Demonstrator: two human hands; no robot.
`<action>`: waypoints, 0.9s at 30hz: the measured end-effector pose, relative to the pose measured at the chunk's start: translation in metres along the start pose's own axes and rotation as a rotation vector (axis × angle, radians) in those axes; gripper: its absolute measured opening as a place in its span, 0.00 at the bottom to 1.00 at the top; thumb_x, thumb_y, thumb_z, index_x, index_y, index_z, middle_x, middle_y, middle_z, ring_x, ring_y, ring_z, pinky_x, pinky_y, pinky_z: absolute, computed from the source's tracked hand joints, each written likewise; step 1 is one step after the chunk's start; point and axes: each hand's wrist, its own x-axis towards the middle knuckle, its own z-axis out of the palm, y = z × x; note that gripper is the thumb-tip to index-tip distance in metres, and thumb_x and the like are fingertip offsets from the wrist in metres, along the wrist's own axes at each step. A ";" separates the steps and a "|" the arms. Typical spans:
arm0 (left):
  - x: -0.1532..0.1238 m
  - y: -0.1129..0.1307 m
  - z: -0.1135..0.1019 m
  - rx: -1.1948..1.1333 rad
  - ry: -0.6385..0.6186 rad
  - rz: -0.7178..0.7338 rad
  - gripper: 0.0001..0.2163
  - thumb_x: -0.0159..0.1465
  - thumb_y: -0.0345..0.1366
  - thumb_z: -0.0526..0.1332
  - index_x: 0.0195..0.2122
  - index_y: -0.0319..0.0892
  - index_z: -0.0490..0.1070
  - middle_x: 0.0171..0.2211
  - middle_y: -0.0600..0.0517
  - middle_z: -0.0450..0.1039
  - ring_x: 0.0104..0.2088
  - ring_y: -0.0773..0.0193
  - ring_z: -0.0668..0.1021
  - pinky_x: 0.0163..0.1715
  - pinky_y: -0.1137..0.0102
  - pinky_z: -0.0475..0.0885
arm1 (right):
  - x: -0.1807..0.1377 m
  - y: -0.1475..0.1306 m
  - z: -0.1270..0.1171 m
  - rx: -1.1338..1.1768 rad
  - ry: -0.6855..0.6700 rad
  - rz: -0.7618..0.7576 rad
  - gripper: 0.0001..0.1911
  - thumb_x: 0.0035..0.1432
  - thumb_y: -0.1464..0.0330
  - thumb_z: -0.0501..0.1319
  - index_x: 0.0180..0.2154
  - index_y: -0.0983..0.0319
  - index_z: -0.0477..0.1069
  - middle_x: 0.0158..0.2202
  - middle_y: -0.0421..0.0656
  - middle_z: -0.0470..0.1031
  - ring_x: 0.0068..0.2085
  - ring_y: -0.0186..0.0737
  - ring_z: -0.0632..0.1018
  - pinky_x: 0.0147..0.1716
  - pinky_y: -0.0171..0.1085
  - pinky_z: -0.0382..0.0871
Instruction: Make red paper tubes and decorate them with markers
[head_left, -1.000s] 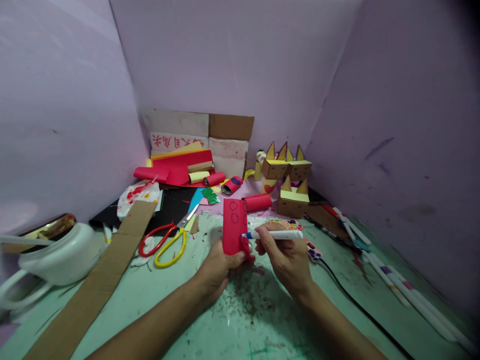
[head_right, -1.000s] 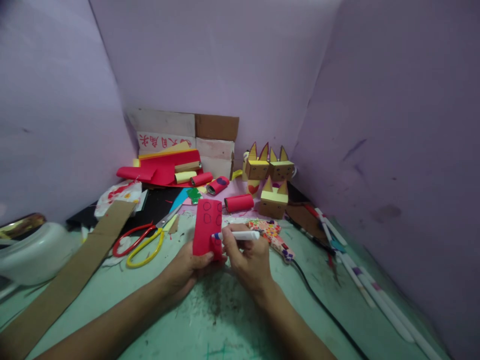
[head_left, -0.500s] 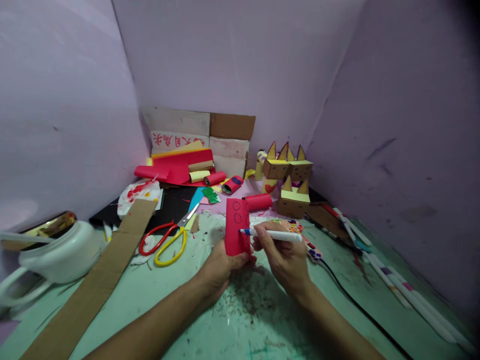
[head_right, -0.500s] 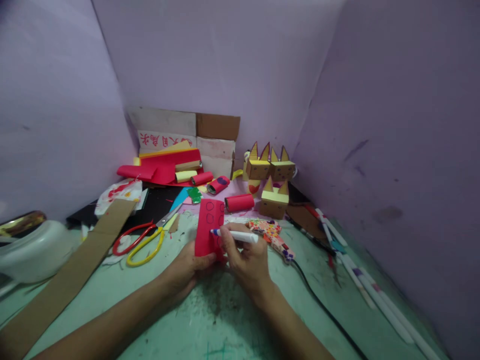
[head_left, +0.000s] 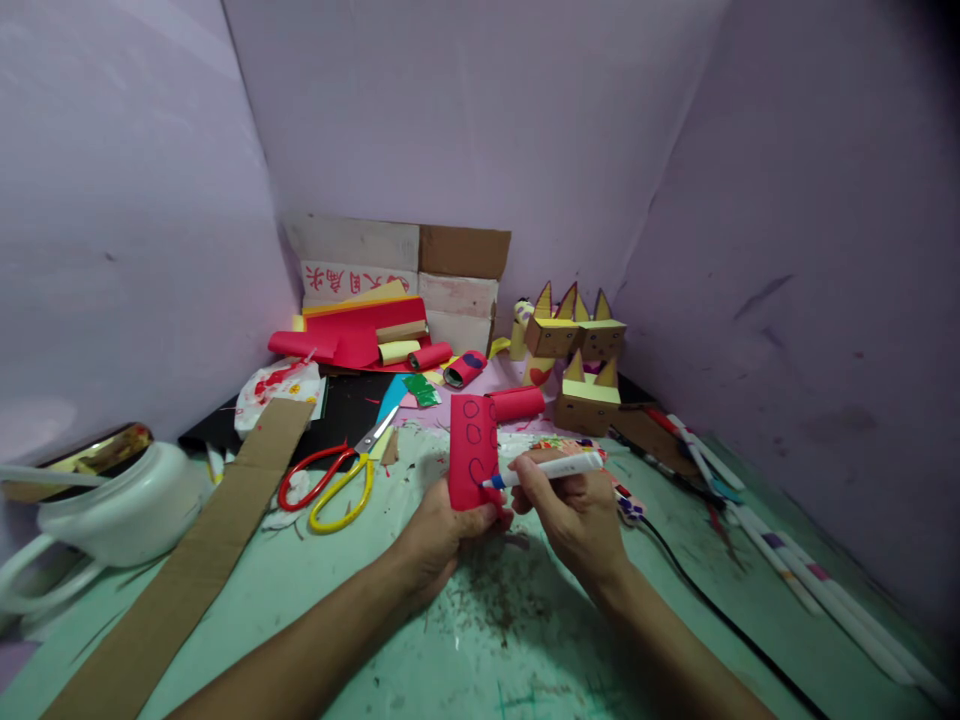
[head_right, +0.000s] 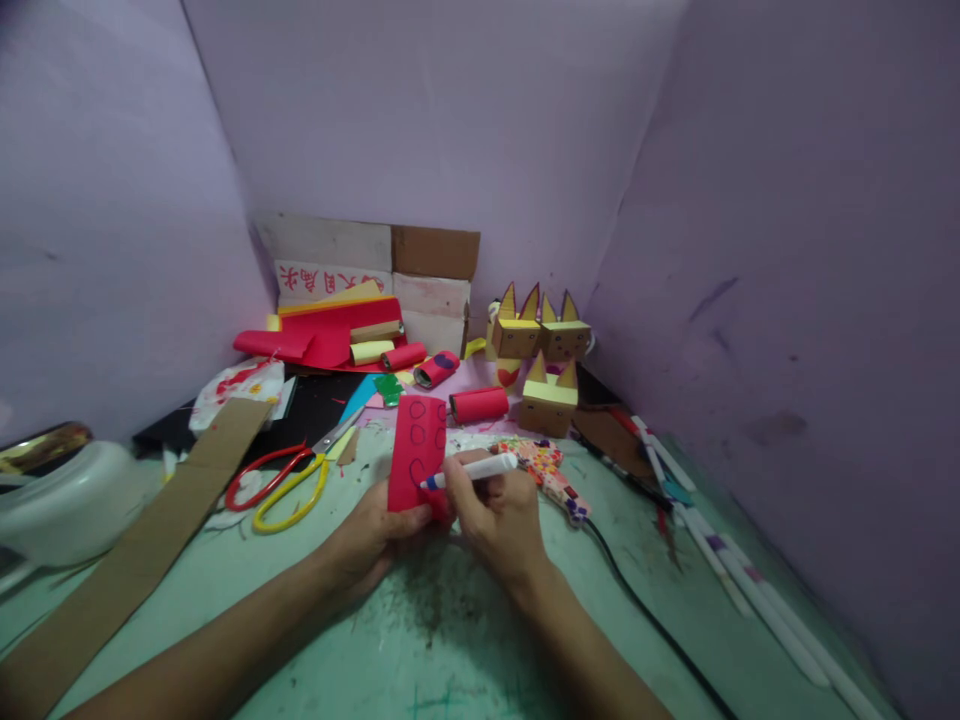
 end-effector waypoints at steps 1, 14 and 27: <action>0.000 0.000 0.000 0.000 0.008 -0.006 0.23 0.38 0.40 0.80 0.33 0.38 0.76 0.31 0.49 0.75 0.35 0.60 0.76 0.42 0.65 0.71 | 0.000 0.001 0.000 0.004 0.018 0.017 0.15 0.62 0.62 0.58 0.26 0.61 0.73 0.16 0.38 0.72 0.17 0.36 0.74 0.18 0.34 0.67; -0.001 0.001 -0.001 -0.021 0.061 -0.052 0.27 0.36 0.38 0.80 0.37 0.37 0.76 0.34 0.48 0.77 0.34 0.60 0.77 0.40 0.64 0.74 | -0.001 0.006 0.003 0.115 0.093 -0.004 0.12 0.64 0.63 0.60 0.31 0.61 0.75 0.21 0.39 0.75 0.22 0.36 0.76 0.22 0.34 0.69; 0.000 0.000 0.002 -0.001 0.038 -0.014 0.32 0.36 0.39 0.81 0.43 0.36 0.76 0.35 0.46 0.79 0.33 0.61 0.77 0.37 0.67 0.72 | -0.005 0.005 0.007 0.148 0.046 -0.030 0.09 0.62 0.64 0.61 0.33 0.61 0.76 0.24 0.41 0.77 0.24 0.38 0.78 0.23 0.34 0.72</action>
